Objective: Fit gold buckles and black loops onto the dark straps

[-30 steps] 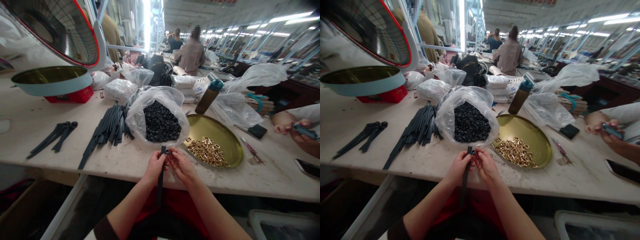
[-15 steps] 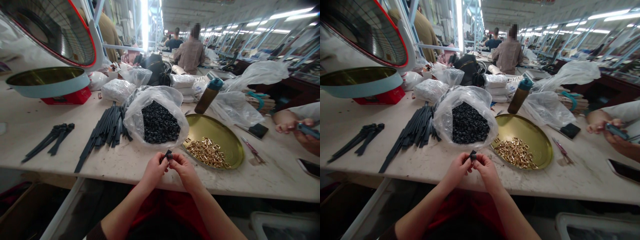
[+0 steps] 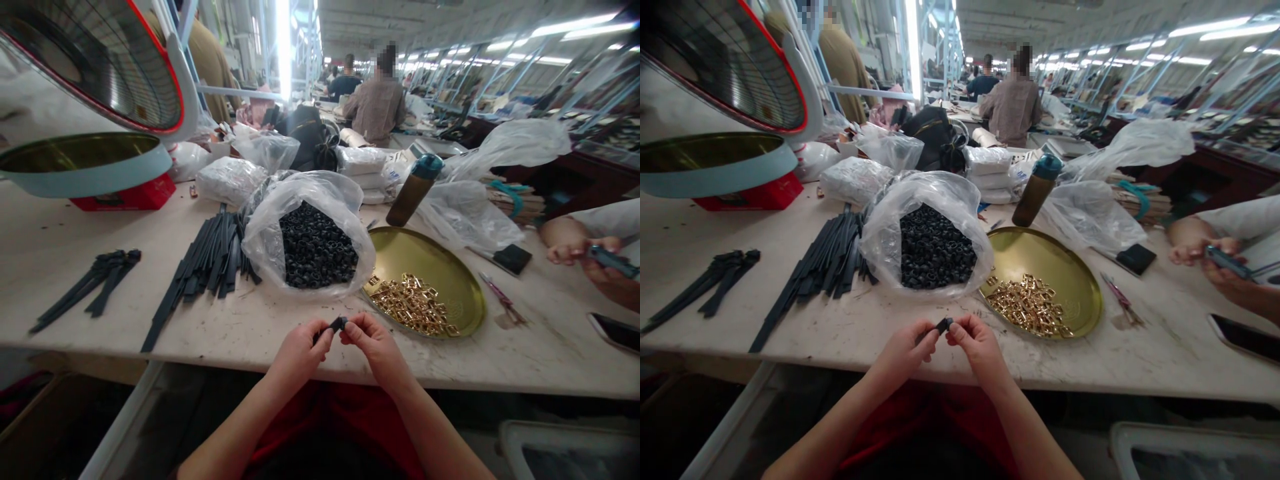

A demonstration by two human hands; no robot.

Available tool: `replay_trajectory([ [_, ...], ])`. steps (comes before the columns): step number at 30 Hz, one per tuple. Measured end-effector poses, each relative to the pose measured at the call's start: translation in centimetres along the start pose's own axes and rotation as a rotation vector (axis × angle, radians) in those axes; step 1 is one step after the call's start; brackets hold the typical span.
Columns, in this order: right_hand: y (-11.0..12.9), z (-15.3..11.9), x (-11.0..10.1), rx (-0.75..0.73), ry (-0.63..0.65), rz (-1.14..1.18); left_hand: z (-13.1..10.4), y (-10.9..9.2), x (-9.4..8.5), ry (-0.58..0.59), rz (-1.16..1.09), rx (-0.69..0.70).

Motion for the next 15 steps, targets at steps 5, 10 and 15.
replay_trajectory([
  [5, 0.1, -0.9, 1.0, 0.074, 0.108, -0.024, -1.1, -0.1, 0.5, 0.149, 0.050, -0.016],
  [10, -0.5, -1.8, 1.3, 0.137, 0.187, -0.075, -2.2, -0.7, 0.5, 0.201, 0.022, 0.013],
  [15, -1.3, -2.3, 0.9, 0.159, 0.161, 0.110, -3.8, -1.1, 0.9, 0.314, -0.225, -0.021],
])
Point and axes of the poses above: each hand's wrist, its own z-axis towards the middle knuckle, its own x-axis out of the palm, y = z × x, the point moved 8 cm from there along z, towards the middle knuckle, and after that the axes turned 10 degrees about z, right-handed, at the moved point
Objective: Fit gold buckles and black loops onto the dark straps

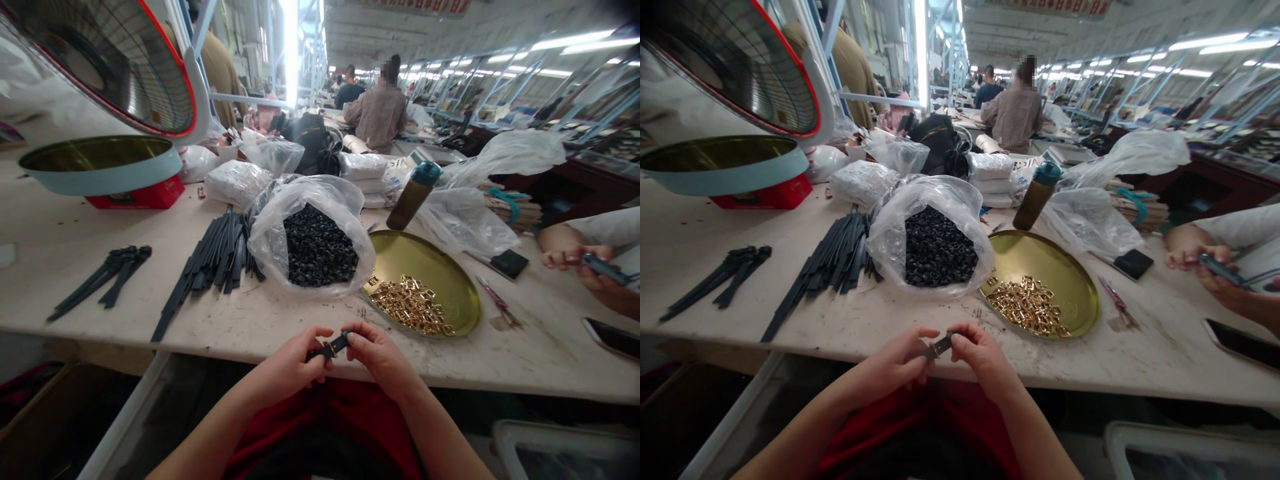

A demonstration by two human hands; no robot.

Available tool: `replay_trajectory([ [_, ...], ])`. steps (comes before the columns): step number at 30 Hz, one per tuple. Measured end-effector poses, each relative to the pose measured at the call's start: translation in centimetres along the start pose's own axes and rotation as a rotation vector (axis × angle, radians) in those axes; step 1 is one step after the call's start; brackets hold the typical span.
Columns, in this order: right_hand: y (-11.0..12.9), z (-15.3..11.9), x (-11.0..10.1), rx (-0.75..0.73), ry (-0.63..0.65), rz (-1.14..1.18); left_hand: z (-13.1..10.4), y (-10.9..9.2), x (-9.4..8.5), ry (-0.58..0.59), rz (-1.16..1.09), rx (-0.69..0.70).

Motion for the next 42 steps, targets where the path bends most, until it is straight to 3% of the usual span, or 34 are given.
replay_trajectory([
  [6, -0.4, -0.6, 1.4, -0.006, 0.026, 0.073, 0.3, 0.4, -0.9, -0.170, -0.035, -0.001],
  [10, -1.2, -0.7, 1.8, 0.065, 0.011, 0.253, 0.4, 0.9, -0.8, -0.189, -0.034, -0.030],
  [14, -3.1, -0.7, 2.1, 0.188, 0.007, 0.279, 0.4, 1.2, -0.9, -0.228, 0.044, -0.032],
  [19, -4.4, -1.0, 2.7, 0.339, 0.123, 0.325, 0.5, 1.7, -1.6, -0.262, 0.305, -0.127],
  [24, -4.4, -1.2, 3.2, 0.394, 0.178, 0.375, 0.7, 1.5, -1.7, -0.221, 0.385, -0.167],
  [28, -3.7, -1.5, 3.2, 0.332, 0.166, 0.349, 0.4, 1.0, -1.7, -0.233, 0.412, -0.178],
  [31, -3.2, -1.6, 2.5, 0.261, 0.104, 0.306, 0.0, 0.5, -1.2, -0.206, 0.296, -0.161],
  [34, -2.7, -1.3, 0.8, 0.138, -0.026, 0.160, -0.5, 0.1, -0.5, -0.168, 0.090, -0.111],
  [38, -1.1, -1.7, -1.4, -0.103, -0.241, -0.205, -0.9, 0.3, 0.5, -0.111, -0.091, -0.076],
  [40, -0.5, -2.1, -1.0, -0.162, -0.192, -0.351, -1.1, 0.6, 0.8, -0.105, -0.121, -0.073],
  [42, -0.4, -2.6, 0.1, -0.151, -0.052, -0.477, -1.3, 0.8, 1.1, -0.094, -0.149, -0.087],
])
Point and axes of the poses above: each hand's wrist, its own z-axis towards the middle knuckle, its own x-axis out of the palm, y = z × x, the point moved 8 cm from there along z, towards the middle knuckle, and after that the axes turned 10 degrees about z, right-handed, at the moved point
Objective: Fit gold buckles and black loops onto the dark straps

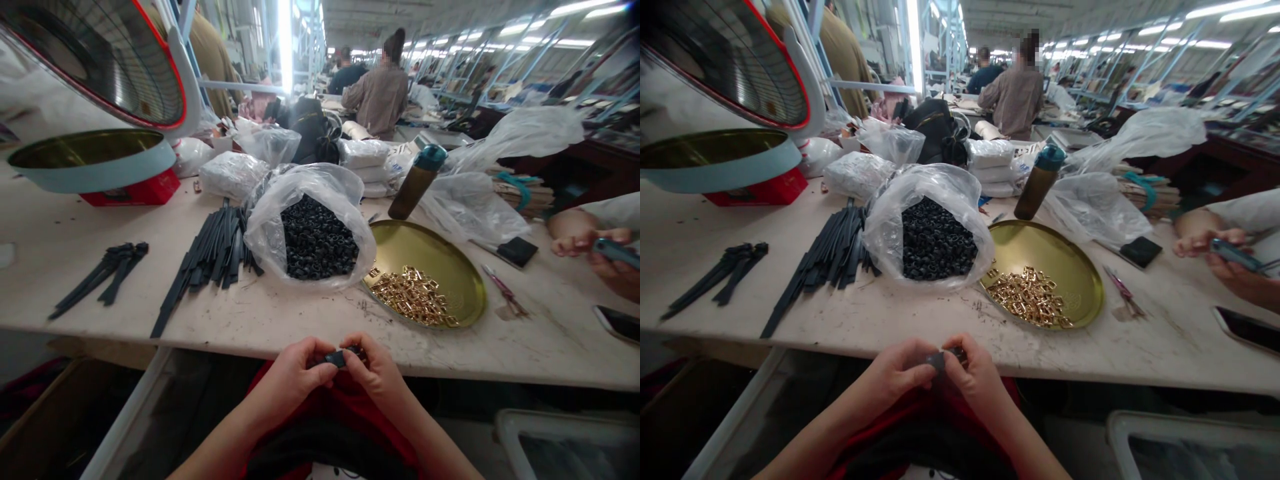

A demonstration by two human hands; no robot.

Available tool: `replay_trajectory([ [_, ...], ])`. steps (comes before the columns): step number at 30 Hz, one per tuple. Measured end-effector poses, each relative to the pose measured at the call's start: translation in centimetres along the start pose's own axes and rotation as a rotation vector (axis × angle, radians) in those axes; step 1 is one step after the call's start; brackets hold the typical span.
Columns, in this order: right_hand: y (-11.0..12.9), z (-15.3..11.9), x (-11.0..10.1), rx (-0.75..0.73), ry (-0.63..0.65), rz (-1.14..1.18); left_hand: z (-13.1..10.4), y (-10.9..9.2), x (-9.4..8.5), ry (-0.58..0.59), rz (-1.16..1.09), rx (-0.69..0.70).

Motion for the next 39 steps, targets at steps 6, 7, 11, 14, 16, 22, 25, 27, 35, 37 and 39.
replay_trajectory([
  [6, 1.9, -2.1, 0.9, -0.104, 0.230, -0.309, -1.0, 0.3, 1.0, 0.054, -0.033, -0.103],
  [7, 2.4, -2.4, 1.1, -0.150, 0.253, -0.369, -1.1, 0.4, 1.2, 0.056, -0.030, -0.119],
  [11, 3.6, -3.1, 2.0, -0.261, 0.362, -0.536, -1.1, 0.8, 2.0, 0.082, 0.020, -0.117],
  [14, 3.2, -2.9, 1.8, -0.188, 0.345, -0.457, -0.8, 0.8, 2.1, 0.081, 0.024, -0.097],
  [16, 2.5, -2.6, 1.2, -0.119, 0.273, -0.358, -0.7, 0.7, 1.7, 0.083, 0.017, -0.093],
  [22, 0.9, -1.5, 0.5, -0.096, 0.171, -0.307, -0.5, 1.4, 0.9, 0.248, 0.314, -0.138],
  [25, 1.0, -1.1, 0.4, -0.125, 0.196, -0.337, 0.1, 1.8, 0.8, 0.232, 0.340, -0.145],
  [27, 1.2, -1.1, 0.5, -0.168, 0.224, -0.386, 0.5, 1.9, 1.0, 0.224, 0.363, -0.143],
  [35, -0.2, -1.6, 0.8, -0.117, 0.256, -0.321, 1.0, 1.5, 1.3, 0.237, 0.510, -0.067],
  [37, -0.2, -1.7, 0.9, -0.138, 0.244, -0.315, 0.9, 0.9, 0.9, 0.195, 0.605, -0.001],
  [39, 0.3, -1.8, 0.9, -0.195, 0.226, -0.336, 0.7, 0.4, 0.7, 0.155, 0.672, 0.053],
])
Point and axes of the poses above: each hand's wrist, its own z-axis towards the middle knuckle, its own x-axis out of the palm, y = z × x, the point moved 8 cm from there along z, towards the middle knuckle, and after that the axes turned 10 degrees about z, right-handed, at the moved point
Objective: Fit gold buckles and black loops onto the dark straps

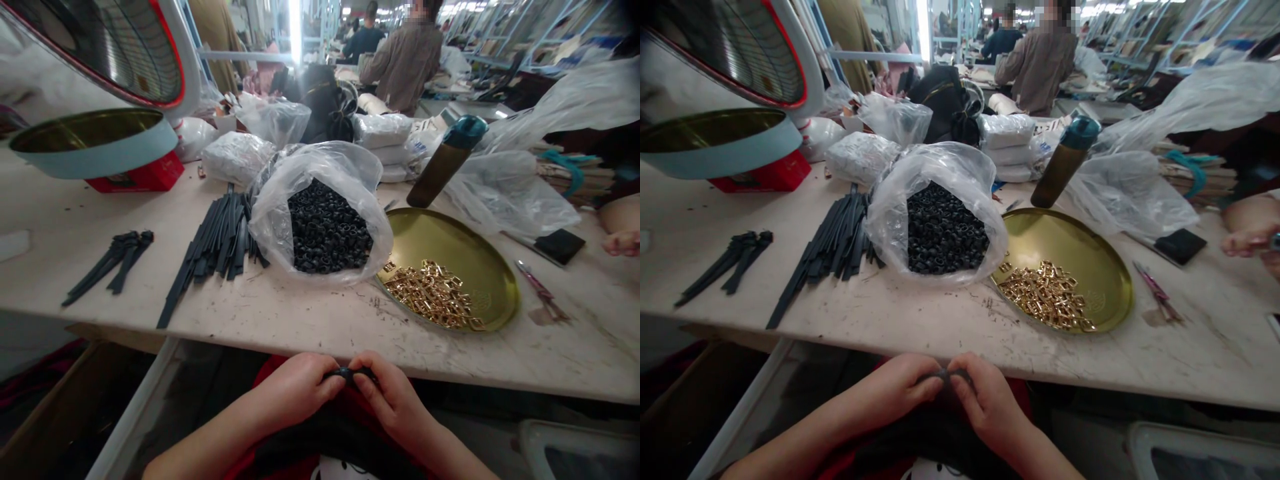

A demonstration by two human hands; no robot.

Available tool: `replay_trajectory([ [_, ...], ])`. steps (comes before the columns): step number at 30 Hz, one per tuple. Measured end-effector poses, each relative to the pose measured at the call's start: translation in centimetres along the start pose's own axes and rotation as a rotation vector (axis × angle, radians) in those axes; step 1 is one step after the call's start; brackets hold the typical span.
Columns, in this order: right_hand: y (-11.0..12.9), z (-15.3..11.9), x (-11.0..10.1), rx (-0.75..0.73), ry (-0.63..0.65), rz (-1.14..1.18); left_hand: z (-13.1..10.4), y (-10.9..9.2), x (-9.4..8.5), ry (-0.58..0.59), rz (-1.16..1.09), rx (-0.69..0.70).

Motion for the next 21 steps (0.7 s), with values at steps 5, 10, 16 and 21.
replay_trajectory([
  [5, 1.8, -0.3, 0.1, -0.134, -0.034, -0.074, -0.5, -0.8, -0.1, -0.123, 0.049, 0.042],
  [10, 2.3, -0.4, 0.2, -0.118, -0.036, -0.134, -1.6, -0.9, -0.1, -0.115, 0.000, 0.071],
  [16, 2.3, -0.5, 0.4, 0.094, 0.062, -0.159, -3.5, -1.0, -1.1, -0.169, 0.174, 0.012],
  [21, 3.2, -1.5, 1.4, 0.033, 0.083, -0.166, -4.0, -2.1, -0.2, -0.189, 0.270, 0.064],
])
Point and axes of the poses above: each hand's wrist, its own z-axis towards the middle knuckle, its own x-axis out of the palm, y = z × x, the point moved 8 cm from there along z, towards the middle knuckle, and after that the axes turned 10 degrees about z, right-handed, at the moved point
